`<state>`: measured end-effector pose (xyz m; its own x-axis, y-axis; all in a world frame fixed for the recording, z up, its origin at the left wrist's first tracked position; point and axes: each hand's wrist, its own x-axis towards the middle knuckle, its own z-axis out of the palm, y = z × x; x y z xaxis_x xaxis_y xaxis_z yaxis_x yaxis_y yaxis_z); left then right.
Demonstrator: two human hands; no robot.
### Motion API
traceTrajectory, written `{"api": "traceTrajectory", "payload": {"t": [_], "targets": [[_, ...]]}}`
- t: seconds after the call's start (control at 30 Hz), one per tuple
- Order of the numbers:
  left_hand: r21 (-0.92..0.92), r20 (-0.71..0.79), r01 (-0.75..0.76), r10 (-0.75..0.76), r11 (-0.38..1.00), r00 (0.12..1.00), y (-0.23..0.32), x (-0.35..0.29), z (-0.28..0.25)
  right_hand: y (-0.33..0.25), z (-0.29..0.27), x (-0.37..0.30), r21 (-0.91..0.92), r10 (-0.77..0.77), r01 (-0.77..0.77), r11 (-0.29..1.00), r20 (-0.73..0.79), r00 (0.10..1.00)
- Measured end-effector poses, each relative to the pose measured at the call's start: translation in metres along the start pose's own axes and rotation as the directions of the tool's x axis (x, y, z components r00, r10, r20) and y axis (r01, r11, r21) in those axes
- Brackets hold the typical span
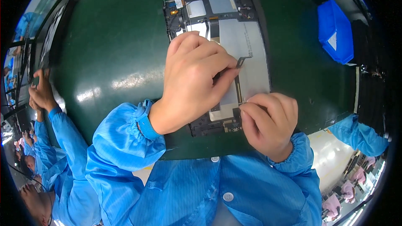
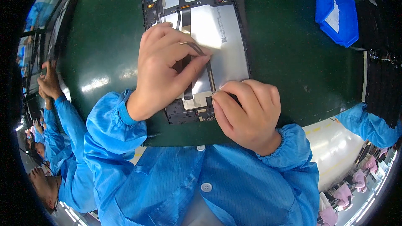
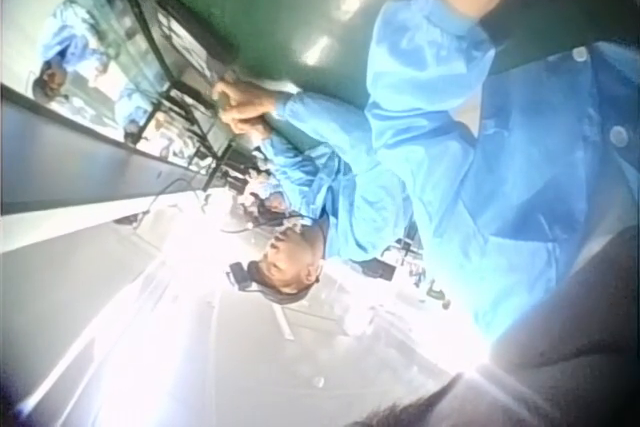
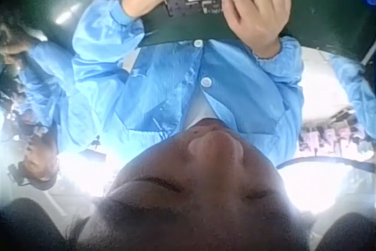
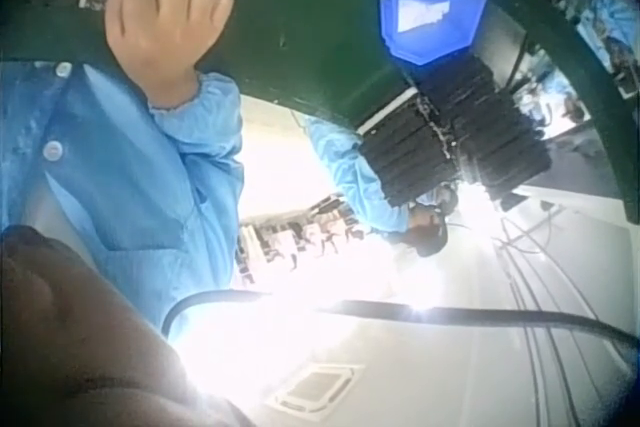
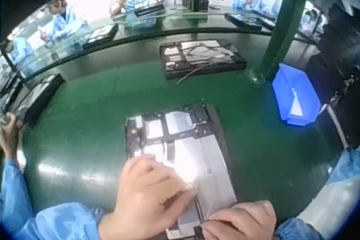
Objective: The person connects ribbon cables to internal electronic components of a tablet chassis by hand.
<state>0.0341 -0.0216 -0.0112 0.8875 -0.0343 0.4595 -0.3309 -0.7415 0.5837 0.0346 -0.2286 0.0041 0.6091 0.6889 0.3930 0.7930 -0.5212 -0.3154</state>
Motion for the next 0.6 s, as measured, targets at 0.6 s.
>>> {"api": "traceTrajectory", "payload": {"t": [0.6], "targets": [[0.063,0.050,0.060,-0.064,0.996,0.997,0.003,0.001,-0.005,-0.022,-0.015,0.001,-0.136,-0.066,0.094,0.986,0.199,0.978]]}}
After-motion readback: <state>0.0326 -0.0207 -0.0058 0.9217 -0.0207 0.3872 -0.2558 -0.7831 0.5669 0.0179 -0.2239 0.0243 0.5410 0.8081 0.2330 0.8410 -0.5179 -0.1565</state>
